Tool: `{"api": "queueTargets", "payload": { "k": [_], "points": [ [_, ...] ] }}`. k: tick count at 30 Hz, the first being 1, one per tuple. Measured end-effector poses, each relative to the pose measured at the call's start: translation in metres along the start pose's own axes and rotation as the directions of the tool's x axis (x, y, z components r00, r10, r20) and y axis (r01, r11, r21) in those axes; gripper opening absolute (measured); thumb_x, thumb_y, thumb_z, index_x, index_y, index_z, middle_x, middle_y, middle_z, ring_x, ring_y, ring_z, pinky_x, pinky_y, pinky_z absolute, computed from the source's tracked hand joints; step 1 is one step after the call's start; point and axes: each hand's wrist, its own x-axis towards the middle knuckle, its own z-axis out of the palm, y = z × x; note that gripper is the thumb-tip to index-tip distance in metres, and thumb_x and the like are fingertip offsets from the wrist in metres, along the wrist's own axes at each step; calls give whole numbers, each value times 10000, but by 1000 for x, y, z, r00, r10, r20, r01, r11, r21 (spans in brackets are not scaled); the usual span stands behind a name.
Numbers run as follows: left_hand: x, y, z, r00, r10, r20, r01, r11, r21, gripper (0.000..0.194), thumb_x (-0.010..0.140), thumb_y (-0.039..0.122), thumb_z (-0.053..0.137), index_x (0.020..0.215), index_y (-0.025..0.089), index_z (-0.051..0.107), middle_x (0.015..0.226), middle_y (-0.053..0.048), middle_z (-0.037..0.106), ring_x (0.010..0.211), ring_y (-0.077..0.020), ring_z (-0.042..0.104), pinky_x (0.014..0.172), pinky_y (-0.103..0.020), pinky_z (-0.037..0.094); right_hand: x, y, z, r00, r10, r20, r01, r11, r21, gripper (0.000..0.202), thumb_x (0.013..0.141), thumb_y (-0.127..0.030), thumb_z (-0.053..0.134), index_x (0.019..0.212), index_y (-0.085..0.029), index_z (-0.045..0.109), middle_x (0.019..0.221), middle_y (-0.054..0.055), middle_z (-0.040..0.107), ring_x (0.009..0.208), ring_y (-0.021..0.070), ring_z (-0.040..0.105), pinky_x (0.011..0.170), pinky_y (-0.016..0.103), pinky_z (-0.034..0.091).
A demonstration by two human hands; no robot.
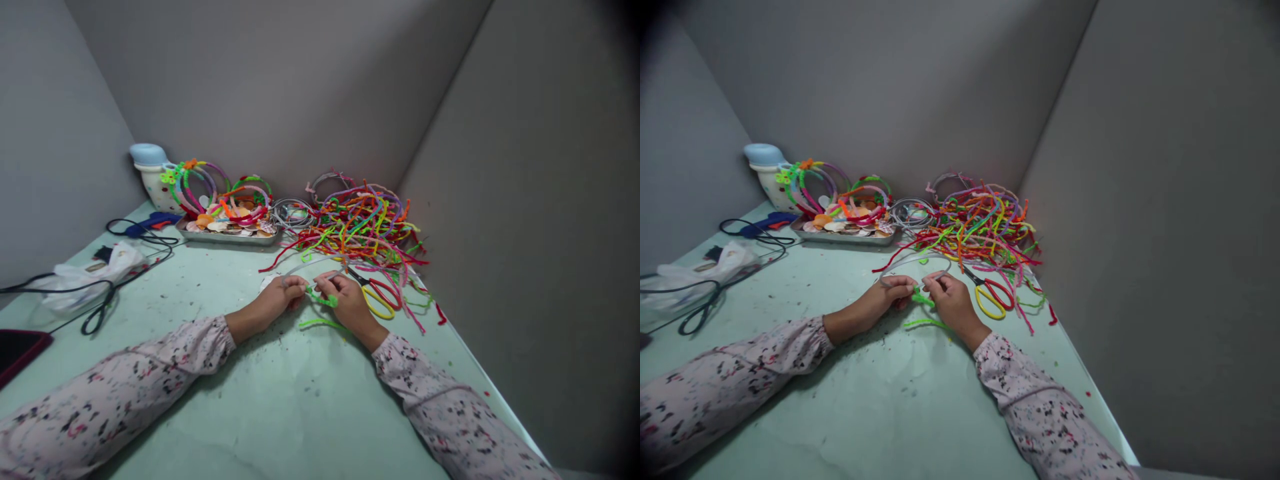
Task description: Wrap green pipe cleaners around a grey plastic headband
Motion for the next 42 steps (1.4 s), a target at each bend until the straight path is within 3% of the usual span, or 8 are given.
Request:
{"api": "queueTargets", "payload": {
  "k": [11, 17, 23, 33, 42],
  "points": [
    [-2, -3, -2, 999, 50, 16, -52, 992, 118, 190, 802, 323, 485, 718, 161, 536, 534, 42, 440, 497, -95, 335, 487, -247, 225, 0, -4, -1, 1000, -28, 11, 29, 998, -59, 244, 839, -370, 550, 745, -163, 637, 735, 15, 642, 554, 108, 545, 531, 230, 432],
    [1, -6, -2, 999, 45, 5, -45, 992, 118, 250, 822, 390, 487, 786, 155, 564, 544, 44, 451, 503, -99, 363, 494, -240, 248, 1, -3, -1, 1000, -25, 4, 25, 997, -72, 253, 836, -385, 552, 751, -166, 643, 714, 21, 645, 597, 128, 563, 555, 232, 437],
    [-2, 0, -1, 999, 51, -14, -48, 986, 162, 120, 736, 267, 567, 786, 158, 553, 575, 55, 468, 527, -95, 399, 505, -220, 299, 1, 2, -2, 1000, -11, -7, 10, 991, -133, 278, 836, -404, 551, 744, -159, 646, 665, 13, 633, 592, 131, 562, 552, 229, 417],
    [-5, 4, 1, 990, 131, -59, -106, 942, 319, 79, 731, 234, 566, 756, 159, 567, 606, 50, 498, 565, -97, 418, 523, -206, 334, 1, -1, -1, 999, 46, -4, -46, 990, -130, 243, 815, -372, 554, 730, -158, 630, 640, 8, 630, 560, 126, 572, 539, 222, 411],
    [-3, -3, 0, 988, 142, -57, -123, 959, 256, 177, 756, 297, 577, 878, 169, 585, 672, 34, 547, 571, -107, 461, 530, -214, 351, 3, 0, -4, 999, -6, -34, -1, 983, -184, 261, 834, -388, 537, 714, -172, 620, 577, -1, 602, 537, 135, 550, 535, 234, 411]
  ]
}}
